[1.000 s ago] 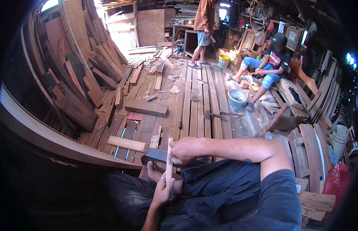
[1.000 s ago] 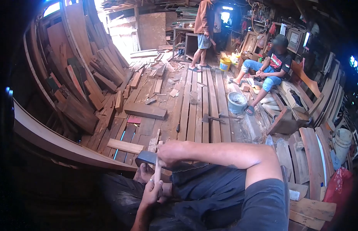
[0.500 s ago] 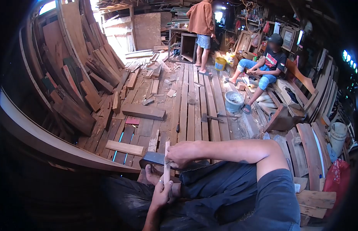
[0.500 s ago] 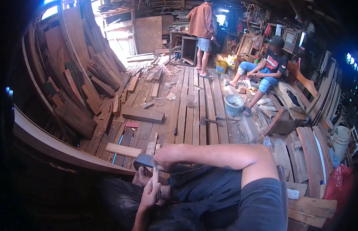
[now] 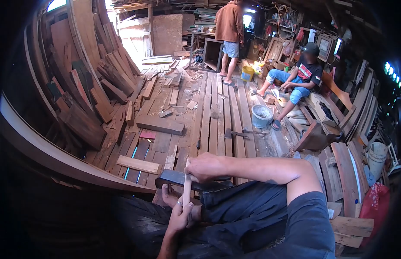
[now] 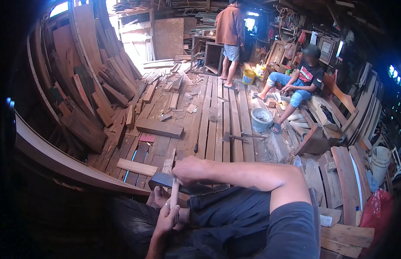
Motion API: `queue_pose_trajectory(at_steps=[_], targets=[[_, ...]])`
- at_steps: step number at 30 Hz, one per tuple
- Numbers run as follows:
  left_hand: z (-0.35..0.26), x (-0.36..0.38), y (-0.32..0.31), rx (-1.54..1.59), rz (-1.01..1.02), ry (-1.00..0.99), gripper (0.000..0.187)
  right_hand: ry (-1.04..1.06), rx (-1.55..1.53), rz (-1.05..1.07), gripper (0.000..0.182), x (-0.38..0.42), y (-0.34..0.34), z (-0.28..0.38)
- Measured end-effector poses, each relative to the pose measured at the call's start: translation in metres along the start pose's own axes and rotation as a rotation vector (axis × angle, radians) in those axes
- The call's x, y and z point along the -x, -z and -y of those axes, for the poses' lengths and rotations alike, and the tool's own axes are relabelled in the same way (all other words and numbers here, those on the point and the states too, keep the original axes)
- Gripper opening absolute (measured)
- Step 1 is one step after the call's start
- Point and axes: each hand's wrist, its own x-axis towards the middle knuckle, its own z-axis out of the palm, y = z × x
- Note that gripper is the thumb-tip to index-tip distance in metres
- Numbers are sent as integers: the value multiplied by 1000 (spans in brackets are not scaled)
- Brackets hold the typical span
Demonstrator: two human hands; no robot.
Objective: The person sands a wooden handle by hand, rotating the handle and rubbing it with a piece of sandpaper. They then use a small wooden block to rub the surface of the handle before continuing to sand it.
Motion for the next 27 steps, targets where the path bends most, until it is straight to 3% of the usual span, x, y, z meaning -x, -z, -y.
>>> queue_pose_trajectory(at_steps=[4, 8, 11, 14, 27], targets=[[3, 2, 1, 8, 4, 13, 48, 124, -164, 112, 27, -2, -11, 6], [1, 1, 1, -8, 3, 37, 48, 72, -66, 134, 28, 1, 7, 7], [4, -1, 2, -15, 1, 31, 47, 40, 27, 25, 31, 4, 1, 0], [2, 1, 1, -13, -3, 57, 45, 54, 104, 52, 34, -1, -10, 3], [5, 1, -2, -34, -39, 4, 43, 64, -34, 14, 40, -3, -19, -5]])
